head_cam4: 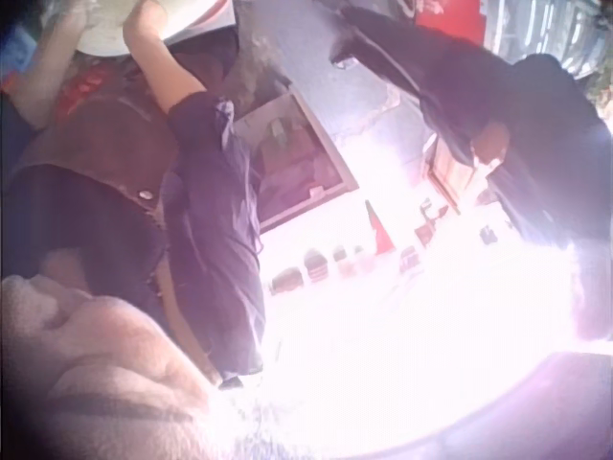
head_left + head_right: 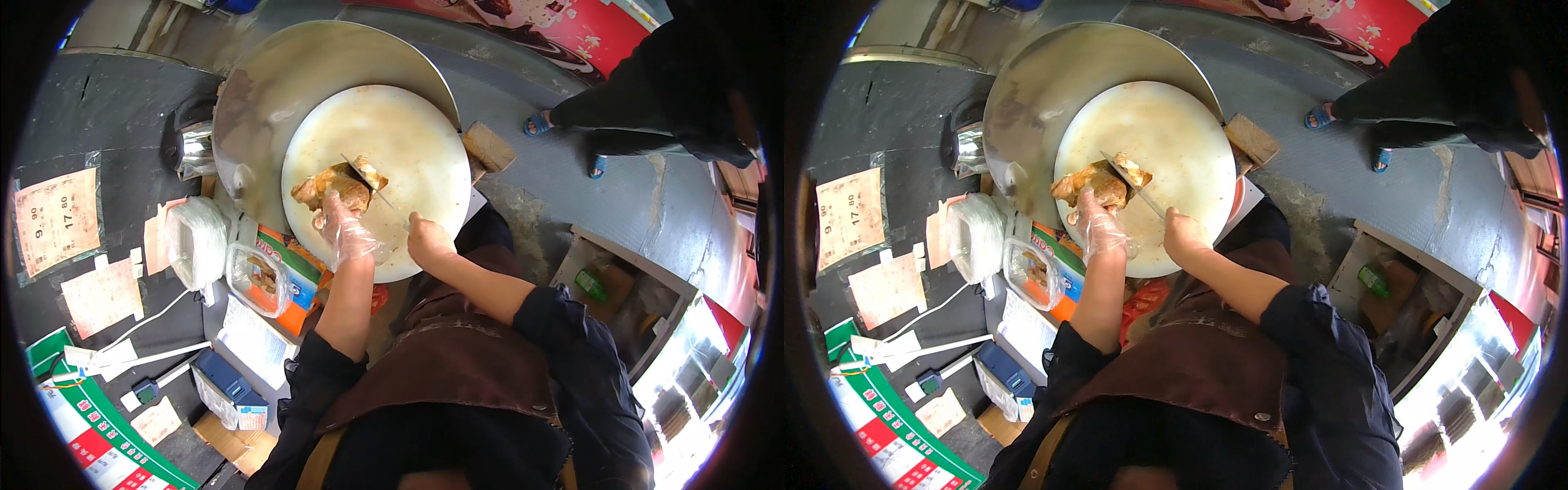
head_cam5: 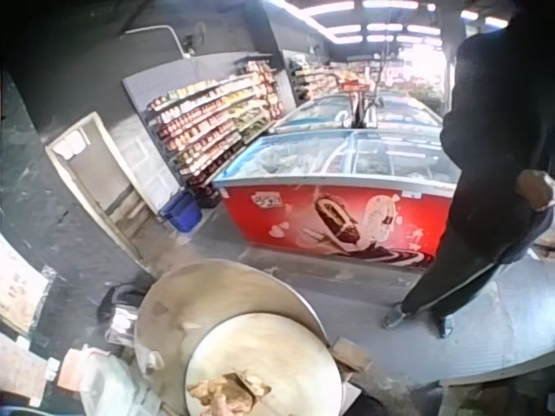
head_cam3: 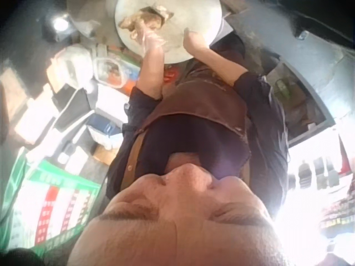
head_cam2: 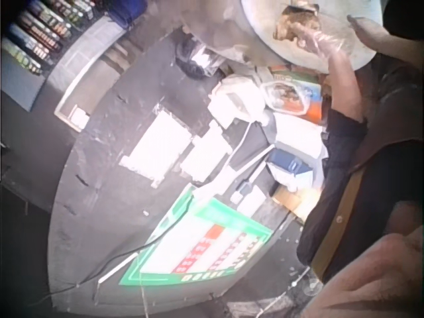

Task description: The person retrieves a roasted chicken from a display case, places it on a cutting board, and uses a cleaver to chop it into portions. The person weighs the chicken, then continues chopping and places the pieces into a plastic container.

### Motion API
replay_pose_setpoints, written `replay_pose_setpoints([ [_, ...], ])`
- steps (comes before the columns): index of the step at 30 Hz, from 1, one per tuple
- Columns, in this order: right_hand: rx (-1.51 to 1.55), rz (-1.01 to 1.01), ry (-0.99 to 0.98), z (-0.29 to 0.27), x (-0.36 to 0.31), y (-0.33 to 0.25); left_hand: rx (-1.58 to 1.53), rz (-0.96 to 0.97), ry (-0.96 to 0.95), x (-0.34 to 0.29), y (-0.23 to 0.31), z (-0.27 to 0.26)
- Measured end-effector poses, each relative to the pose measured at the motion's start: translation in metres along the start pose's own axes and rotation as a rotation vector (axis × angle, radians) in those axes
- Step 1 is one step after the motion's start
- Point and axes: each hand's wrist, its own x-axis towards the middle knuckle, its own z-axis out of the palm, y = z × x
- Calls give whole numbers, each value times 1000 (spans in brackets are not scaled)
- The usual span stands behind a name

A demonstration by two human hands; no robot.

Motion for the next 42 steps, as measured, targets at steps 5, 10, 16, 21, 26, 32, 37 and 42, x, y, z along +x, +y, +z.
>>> replay_pose_setpoints([
  [5, -57, 80, -78, -20, 12, -29, -33, -5, 9, -5, -5, 0],
  [10, -230, 104, -157, -35, 30, -50, -34, -84, -66, -9, 6, -12],
  [16, -422, 79, -283, -20, 101, -71, 165, 112, -126, 5, -24, -24],
  [21, -680, 9, -434, 1, 152, -73, 565, 473, -61, 13, -64, -33],
  [26, -521, -388, -147, -6, 127, -39, 79, 93, 86, -13, -30, -15],
  [32, -561, -866, -104, -75, 91, -91, -65, 214, 336, -91, 37, 4],
  [37, -338, -1320, 17, -119, 85, -148, 1251, 867, 1146, -147, 53, 28],
  [42, -905, -516, -458, -53, 144, -88, 515, 213, 198, -63, -42, 27],
])
